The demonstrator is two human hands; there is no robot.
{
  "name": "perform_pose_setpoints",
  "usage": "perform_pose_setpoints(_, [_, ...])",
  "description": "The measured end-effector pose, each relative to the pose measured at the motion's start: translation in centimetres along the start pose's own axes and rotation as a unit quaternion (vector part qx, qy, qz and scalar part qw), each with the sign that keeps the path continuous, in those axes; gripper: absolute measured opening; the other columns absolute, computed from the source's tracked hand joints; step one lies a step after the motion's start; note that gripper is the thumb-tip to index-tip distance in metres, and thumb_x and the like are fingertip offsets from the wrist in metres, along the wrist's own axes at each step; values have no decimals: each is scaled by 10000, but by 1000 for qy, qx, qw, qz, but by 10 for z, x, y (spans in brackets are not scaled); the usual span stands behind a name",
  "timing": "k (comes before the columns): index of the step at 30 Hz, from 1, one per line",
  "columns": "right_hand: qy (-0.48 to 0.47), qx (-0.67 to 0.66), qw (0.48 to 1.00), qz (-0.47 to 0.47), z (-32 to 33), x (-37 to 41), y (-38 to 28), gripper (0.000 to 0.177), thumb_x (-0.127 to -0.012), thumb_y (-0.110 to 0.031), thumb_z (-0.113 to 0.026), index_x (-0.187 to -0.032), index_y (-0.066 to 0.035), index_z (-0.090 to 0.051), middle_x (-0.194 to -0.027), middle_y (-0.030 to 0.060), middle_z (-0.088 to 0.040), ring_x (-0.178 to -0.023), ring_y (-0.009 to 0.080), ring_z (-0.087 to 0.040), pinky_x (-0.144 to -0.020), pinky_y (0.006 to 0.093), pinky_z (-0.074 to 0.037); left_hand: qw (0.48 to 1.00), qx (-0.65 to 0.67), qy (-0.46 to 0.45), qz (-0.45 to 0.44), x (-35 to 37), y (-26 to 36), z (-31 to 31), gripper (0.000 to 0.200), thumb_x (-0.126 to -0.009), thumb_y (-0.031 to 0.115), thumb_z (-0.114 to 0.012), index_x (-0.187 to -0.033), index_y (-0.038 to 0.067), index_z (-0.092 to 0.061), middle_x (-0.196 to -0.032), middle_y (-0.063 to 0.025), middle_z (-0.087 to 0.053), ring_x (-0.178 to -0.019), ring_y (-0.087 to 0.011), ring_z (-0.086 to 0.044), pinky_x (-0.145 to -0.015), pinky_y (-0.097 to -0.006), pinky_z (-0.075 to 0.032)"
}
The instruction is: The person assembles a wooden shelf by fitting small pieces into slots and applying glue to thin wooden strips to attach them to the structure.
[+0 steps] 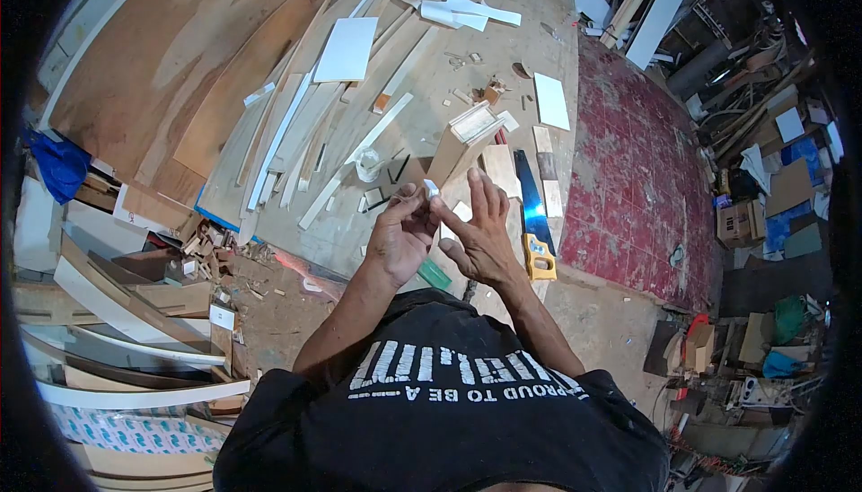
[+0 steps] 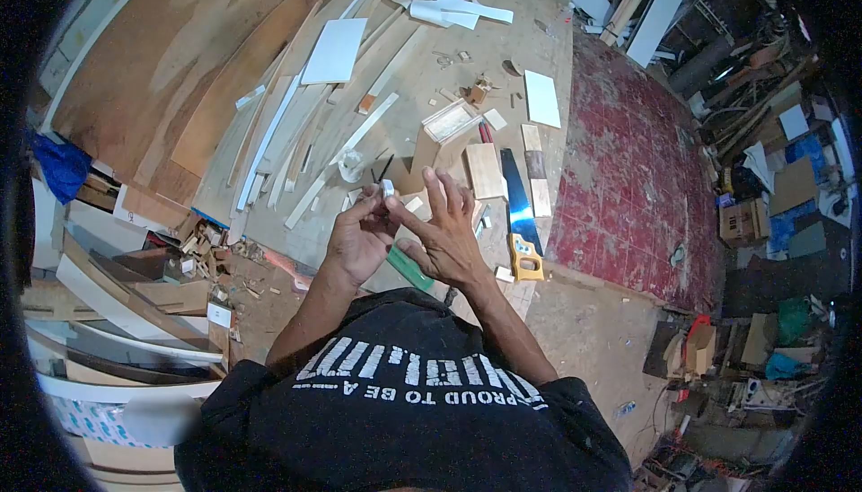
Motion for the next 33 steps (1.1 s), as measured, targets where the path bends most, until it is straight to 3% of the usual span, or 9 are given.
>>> perform_pose_setpoints(2, [-21, 28, 999, -2, -9, 5, 3, 540, -957, -592, -486, -1455, -387, -511, -1589, 266, -212, -1434, 467, -224, -1130, 596, -163, 999, 15, 44, -26, 2, 3, 1, 186, -903, 39, -678, -1030, 156, -607, -967, -60, -678, -895, -187, -647, -793, -304, -532])
perform_pose_setpoints(9, [28, 46, 998, -15, 3, -1, -2, 530, -953, -584, -485, -1443, -386, -529, -1586, 250, -221, -1436, 462, -219, -1128, 593, -159, 994, -26, 49, -97, 3, 10, 1, 241, -893, 26, -691, -1046, 147, -550, -965, -42, -627, -849, -172, -612, -814, -299, -507])
perform_pose_setpoints(15, [23, 23, 999, 4, 3, 2, -9, 563, -956, -590, -450, -1463, -352, -515, -1572, 261, -232, -1423, 461, -228, -1112, 580, -180, 987, -71, 34, -141, 4, 17, 9, 306, -906, 37, -683, -1142, 130, -511, -1022, -38, -636, -967, -171, -619, -863, -313, -484])
perform_pose_setpoints(21, [8, 47, 997, 53, 2, 0, -20, 566, -968, -583, -429, -1448, -306, -544, -1567, 274, -230, -1411, 461, -235, -1105, 574, -178, 951, -207, 40, -228, 7, 33, 3, 403, -901, -24, -665, -1213, 59, -424, -996, -103, -639, -891, -165, -636, -756, -281, -515])
perform_pose_setpoints(23, [72, -53, 996, -8, 20, -4, -11, 561, -973, -570, -436, -1458, -305, -530, -1576, 273, -218, -1411, 458, -238, -1104, 578, -182, 819, -398, -4, -412, 29, 48, -26, 450, -901, -66, -646, -1235, 26, -360, -989, -131, -648, -854, -161, -641, -703, -246, -515])
perform_pose_setpoints(24, [60, -30, 997, -27, 25, -10, -11, 555, -970, -563, -449, -1451, -300, -538, -1587, 269, -205, -1420, 457, -229, -1106, 578, -180, 781, -456, -1, -426, 36, 49, -34, 490, -880, -102, -648, -1238, 28, -340, -995, -148, -654, -857, -156, -644, -722, -230, -514])
perform_pose_setpoints(28, [27, 44, 999, 9, 16, -17, -13, 557, -954, -560, -481, -1449, -312, -537, -1594, 258, -205, -1432, 463, -211, -1102, 584, -180, 741, -474, -33, -475, 43, 47, -43, 486, -855, -93, -690, -1208, -5, -368, -970, -172, -672, -898, -200, -684, -782, -295, -540])
perform_pose_setpoints(30, [19, 59, 998, 9, 14, -19, -12, 555, -952, -565, -482, -1445, -317, -543, -1594, 250, -211, -1430, 461, -215, -1100, 588, -180, 649, -555, -34, -519, 51, 45, -49, 510, -838, -86, -709, -1209, -7, -367, -958, -182, -678, -903, -231, -697, -787, -322, -552])
perform_pose_setpoints(33, [19, 65, 997, 24, 15, -15, -15, 550, -949, -580, -477, -1430, -326, -559, -1595, 232, -224, -1425, 455, -224, -1095, 590, -182, 658, -553, -21, -510, 47, 47, -40, 523, -831, -77, -719, -1213, -1, -370, -938, -179, -679, -906, -255, -702, -780, -333, -555])
Point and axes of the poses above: each hand's wrist, its own x-axis away from the middle knuckle, its own z-axis out of the back of the hand, y = z × x, the point moved 9 cm from there along -x, towards the middle knuckle
